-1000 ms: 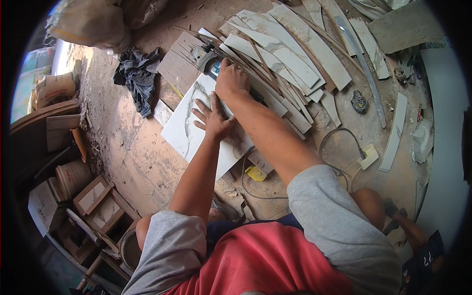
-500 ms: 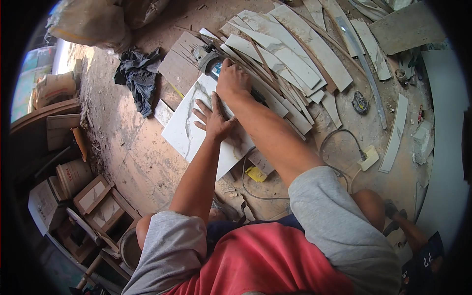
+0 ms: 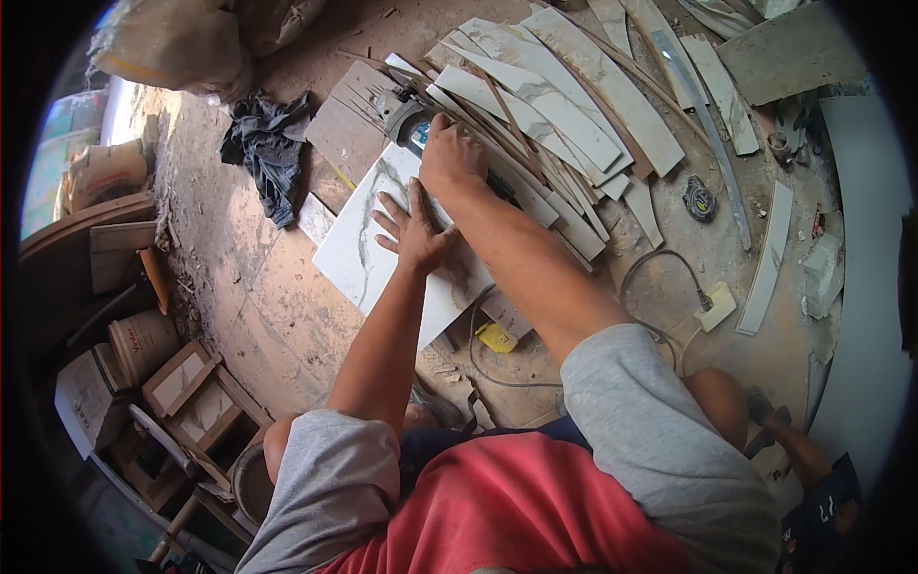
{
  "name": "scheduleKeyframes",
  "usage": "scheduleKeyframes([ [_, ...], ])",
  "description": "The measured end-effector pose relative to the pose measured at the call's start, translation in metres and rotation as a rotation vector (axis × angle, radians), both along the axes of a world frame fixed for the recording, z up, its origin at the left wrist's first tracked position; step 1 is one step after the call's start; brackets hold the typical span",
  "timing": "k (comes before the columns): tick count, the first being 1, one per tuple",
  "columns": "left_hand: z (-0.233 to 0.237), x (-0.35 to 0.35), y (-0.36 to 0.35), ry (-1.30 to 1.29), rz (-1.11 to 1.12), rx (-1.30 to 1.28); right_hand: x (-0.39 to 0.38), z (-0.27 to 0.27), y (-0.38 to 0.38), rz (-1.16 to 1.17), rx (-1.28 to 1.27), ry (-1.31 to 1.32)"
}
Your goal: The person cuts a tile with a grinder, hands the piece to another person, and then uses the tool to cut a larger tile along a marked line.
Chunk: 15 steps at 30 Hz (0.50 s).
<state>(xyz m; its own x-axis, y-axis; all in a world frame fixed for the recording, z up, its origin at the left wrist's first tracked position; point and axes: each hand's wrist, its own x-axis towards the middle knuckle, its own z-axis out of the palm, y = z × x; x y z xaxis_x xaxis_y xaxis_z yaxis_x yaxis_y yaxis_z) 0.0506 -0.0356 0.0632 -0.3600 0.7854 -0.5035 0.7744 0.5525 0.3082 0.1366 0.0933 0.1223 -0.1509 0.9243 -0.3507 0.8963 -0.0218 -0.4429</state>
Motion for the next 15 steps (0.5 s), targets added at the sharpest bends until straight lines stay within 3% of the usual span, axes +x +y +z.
scheduleKeyframes([
  [15, 0.0024, 0.0010, -0.0001, 0.007, -0.009, -0.012, 0.0015, -0.0068, -0.0008, -0.006, 0.017, 0.016],
])
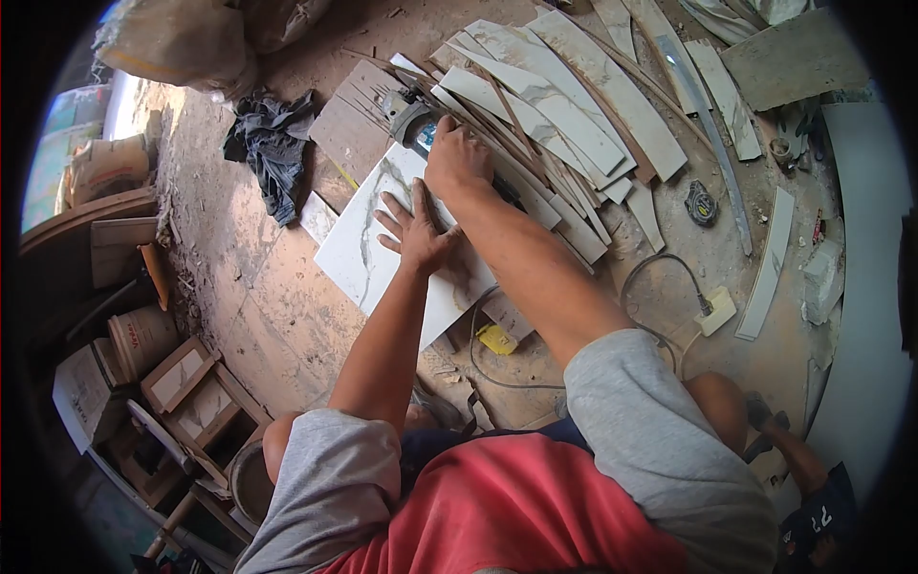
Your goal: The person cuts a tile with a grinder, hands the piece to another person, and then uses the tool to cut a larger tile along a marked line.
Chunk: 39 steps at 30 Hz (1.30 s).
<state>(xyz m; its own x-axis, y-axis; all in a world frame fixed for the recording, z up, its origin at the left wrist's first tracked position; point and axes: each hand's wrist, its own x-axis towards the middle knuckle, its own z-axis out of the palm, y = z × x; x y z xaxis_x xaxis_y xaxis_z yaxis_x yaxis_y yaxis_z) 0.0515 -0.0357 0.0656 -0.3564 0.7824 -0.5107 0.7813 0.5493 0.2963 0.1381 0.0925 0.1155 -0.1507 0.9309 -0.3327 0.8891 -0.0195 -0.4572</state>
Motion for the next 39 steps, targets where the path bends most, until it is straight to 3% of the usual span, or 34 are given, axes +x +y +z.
scheduleKeyframes([
  [39, -0.0025, -0.0010, -0.0003, 0.014, -0.003, 0.007, 0.0087, -0.0005, -0.0081, 0.022, 0.062, -0.059],
])
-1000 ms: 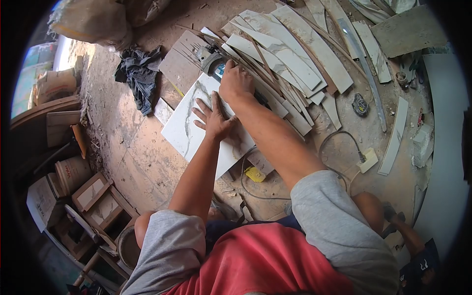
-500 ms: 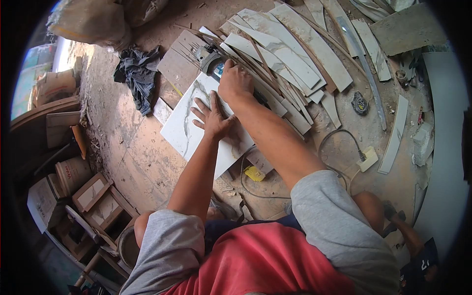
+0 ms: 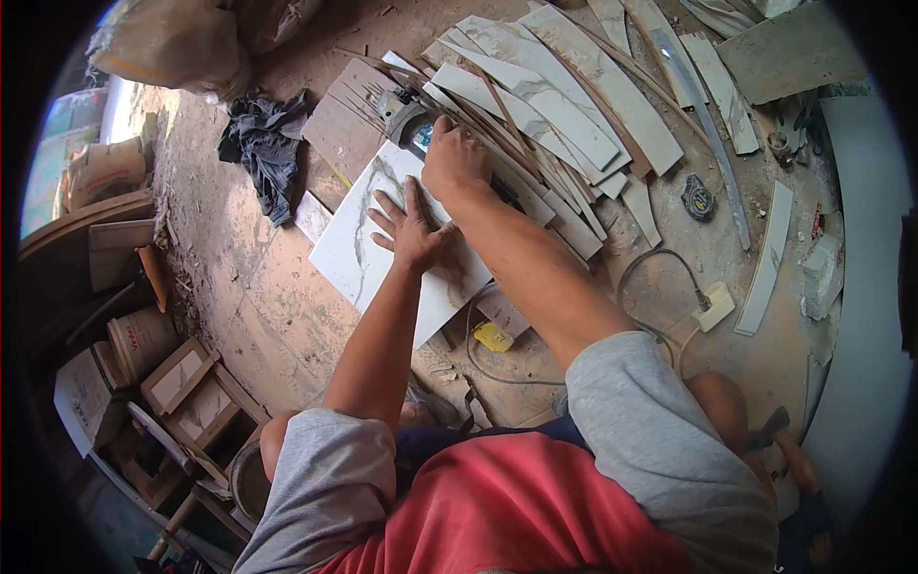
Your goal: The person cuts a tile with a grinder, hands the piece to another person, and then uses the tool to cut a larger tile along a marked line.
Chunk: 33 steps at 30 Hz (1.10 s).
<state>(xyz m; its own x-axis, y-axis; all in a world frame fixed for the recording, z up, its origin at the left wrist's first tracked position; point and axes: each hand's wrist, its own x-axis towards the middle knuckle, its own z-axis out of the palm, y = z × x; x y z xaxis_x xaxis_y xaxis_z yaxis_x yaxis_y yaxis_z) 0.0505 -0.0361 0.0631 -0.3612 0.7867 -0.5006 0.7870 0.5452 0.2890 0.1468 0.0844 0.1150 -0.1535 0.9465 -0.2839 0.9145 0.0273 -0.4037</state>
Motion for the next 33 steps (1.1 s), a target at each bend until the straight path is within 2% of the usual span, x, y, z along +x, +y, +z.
scheduleKeyframes([
  [20, -0.001, 0.000, 0.001, -0.003, 0.001, -0.013, 0.006, -0.002, -0.005, 0.010, 0.038, -0.020],
  [22, -0.002, -0.001, 0.000, 0.001, 0.001, -0.013, 0.009, 0.003, -0.004, 0.005, -0.063, 0.062],
  [33, -0.001, -0.001, 0.000, 0.009, -0.003, -0.016, 0.011, 0.004, -0.005, 0.003, -0.056, 0.071],
])
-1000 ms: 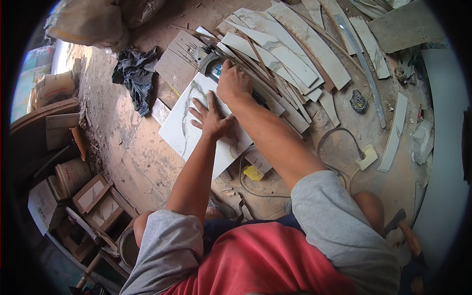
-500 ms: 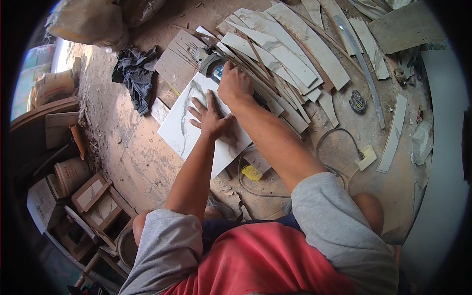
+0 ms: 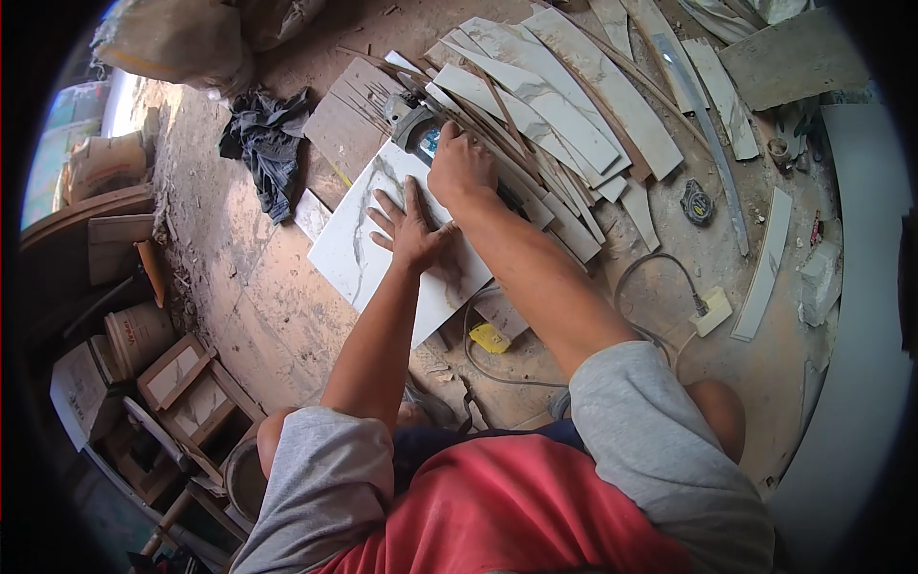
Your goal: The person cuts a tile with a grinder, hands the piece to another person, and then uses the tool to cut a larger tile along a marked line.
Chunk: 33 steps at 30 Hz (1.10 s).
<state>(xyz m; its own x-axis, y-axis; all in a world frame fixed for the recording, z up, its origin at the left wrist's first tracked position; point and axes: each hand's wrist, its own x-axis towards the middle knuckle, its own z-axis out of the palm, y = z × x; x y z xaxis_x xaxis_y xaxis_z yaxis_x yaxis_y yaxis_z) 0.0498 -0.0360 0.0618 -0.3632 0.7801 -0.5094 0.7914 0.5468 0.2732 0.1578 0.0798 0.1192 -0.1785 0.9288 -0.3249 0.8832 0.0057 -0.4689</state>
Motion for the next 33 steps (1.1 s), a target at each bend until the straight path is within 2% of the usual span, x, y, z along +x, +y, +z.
scheduleKeyframes([
  [29, 0.0006, -0.0002, -0.0005, -0.021, 0.013, 0.011, 0.0050, 0.0039, -0.0045, -0.006, -0.042, 0.015],
  [33, 0.0004, 0.0000, -0.0006, -0.015, 0.013, 0.010, 0.0040, -0.0013, -0.0063, -0.004, 0.028, -0.050],
])
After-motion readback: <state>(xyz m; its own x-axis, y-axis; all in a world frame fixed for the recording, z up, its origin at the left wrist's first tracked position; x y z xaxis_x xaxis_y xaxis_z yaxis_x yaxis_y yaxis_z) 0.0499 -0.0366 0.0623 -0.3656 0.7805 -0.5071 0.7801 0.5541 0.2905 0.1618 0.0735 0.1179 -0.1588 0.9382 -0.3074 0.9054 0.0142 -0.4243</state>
